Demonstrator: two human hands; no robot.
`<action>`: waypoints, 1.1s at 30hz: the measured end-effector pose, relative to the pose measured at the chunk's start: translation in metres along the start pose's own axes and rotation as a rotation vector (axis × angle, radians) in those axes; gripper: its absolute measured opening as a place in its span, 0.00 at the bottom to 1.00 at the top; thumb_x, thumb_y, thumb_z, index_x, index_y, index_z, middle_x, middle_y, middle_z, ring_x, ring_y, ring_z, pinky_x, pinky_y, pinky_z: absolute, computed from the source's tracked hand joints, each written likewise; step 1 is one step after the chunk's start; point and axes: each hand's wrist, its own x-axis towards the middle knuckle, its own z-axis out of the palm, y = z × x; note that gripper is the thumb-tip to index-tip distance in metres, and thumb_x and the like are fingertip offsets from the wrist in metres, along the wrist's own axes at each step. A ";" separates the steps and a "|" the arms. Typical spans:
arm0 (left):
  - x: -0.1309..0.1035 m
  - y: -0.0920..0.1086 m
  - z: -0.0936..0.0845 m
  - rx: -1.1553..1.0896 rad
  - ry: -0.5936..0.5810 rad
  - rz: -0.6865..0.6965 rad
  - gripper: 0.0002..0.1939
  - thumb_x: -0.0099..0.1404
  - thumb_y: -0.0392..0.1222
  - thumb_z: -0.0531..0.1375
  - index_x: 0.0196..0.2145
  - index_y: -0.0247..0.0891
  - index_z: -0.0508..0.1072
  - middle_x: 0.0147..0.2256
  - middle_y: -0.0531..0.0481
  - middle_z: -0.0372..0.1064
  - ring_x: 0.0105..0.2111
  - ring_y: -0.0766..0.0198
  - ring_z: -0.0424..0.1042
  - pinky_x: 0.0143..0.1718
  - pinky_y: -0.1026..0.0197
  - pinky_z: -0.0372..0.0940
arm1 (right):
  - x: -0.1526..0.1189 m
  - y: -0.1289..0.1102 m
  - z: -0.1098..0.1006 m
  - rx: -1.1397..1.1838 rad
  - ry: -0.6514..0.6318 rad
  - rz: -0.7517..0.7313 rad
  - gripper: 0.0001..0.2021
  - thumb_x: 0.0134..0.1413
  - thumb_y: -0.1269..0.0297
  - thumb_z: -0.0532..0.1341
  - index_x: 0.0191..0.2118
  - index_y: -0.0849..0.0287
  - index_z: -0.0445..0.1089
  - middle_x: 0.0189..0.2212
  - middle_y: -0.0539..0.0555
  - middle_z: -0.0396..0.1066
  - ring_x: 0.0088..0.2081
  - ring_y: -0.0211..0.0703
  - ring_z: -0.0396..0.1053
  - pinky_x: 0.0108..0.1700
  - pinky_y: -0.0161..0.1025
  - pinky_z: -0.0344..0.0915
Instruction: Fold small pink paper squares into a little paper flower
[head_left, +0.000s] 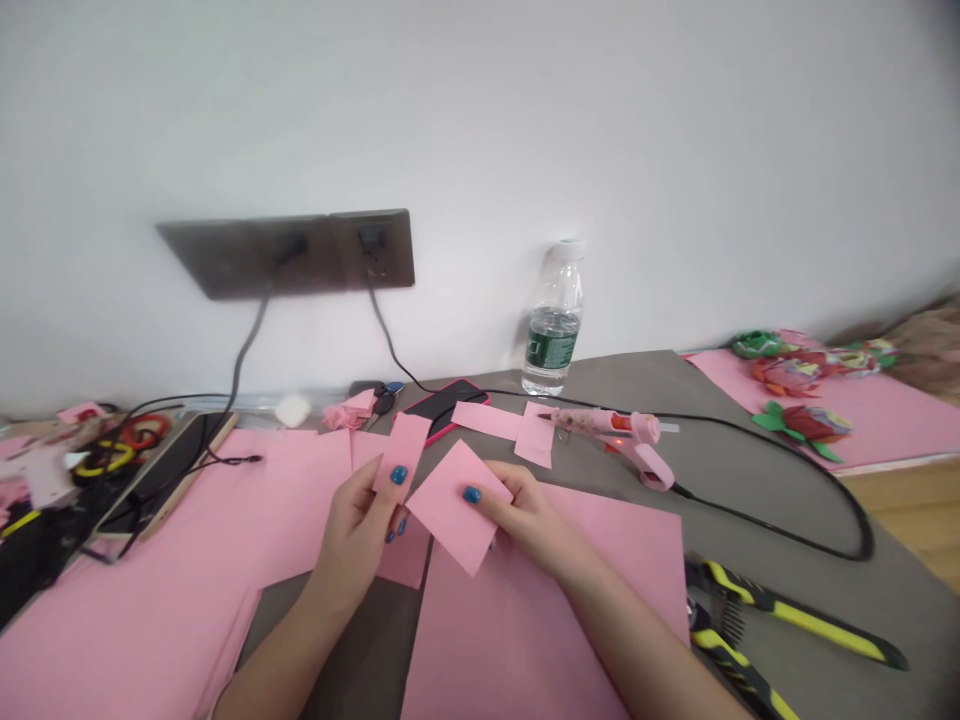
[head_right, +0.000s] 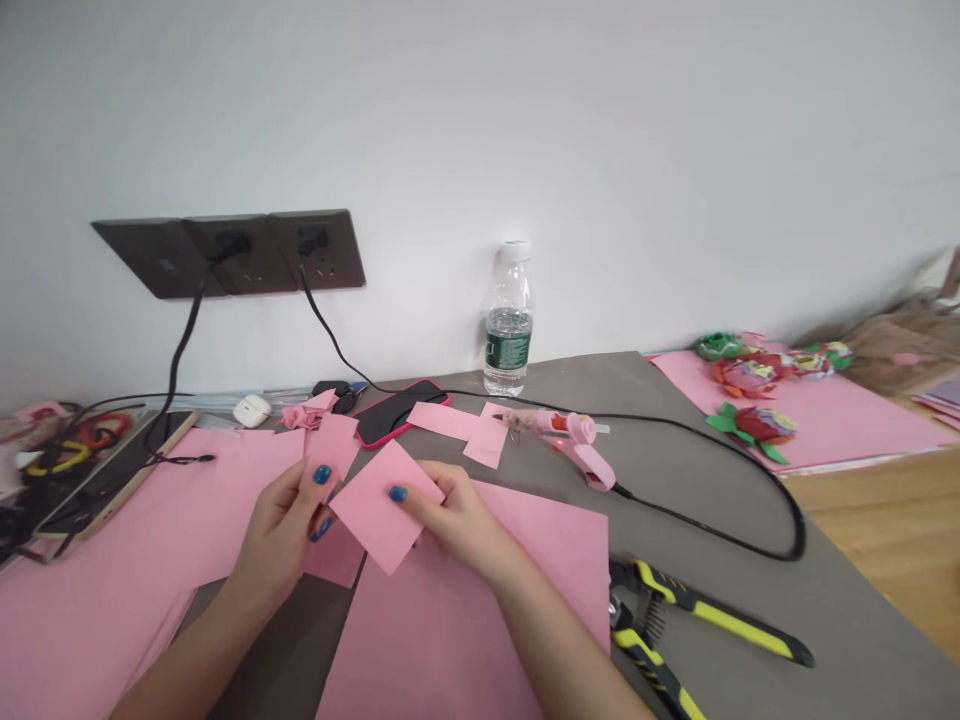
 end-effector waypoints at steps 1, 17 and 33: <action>0.001 0.001 -0.001 -0.009 0.039 0.026 0.24 0.70 0.56 0.56 0.22 0.39 0.58 0.18 0.60 0.49 0.19 0.70 0.50 0.22 0.64 0.47 | 0.000 0.001 -0.001 0.014 0.007 -0.004 0.17 0.58 0.53 0.64 0.27 0.61 0.67 0.21 0.46 0.59 0.21 0.32 0.53 0.24 0.31 0.51; 0.010 0.003 -0.006 0.187 -0.029 0.067 0.14 0.70 0.52 0.52 0.41 0.39 0.69 0.29 0.55 0.62 0.23 0.67 0.61 0.24 0.66 0.58 | 0.000 0.000 0.002 -0.133 -0.010 -0.016 0.13 0.60 0.54 0.60 0.35 0.60 0.69 0.28 0.49 0.62 0.26 0.35 0.60 0.25 0.30 0.60; 0.003 0.009 0.009 0.177 -0.235 -0.113 0.08 0.61 0.43 0.63 0.36 0.37 0.72 0.33 0.50 0.69 0.34 0.60 0.69 0.34 0.63 0.66 | 0.004 0.003 0.003 0.048 0.020 -0.093 0.17 0.56 0.54 0.67 0.31 0.57 0.60 0.28 0.48 0.63 0.29 0.36 0.59 0.31 0.33 0.55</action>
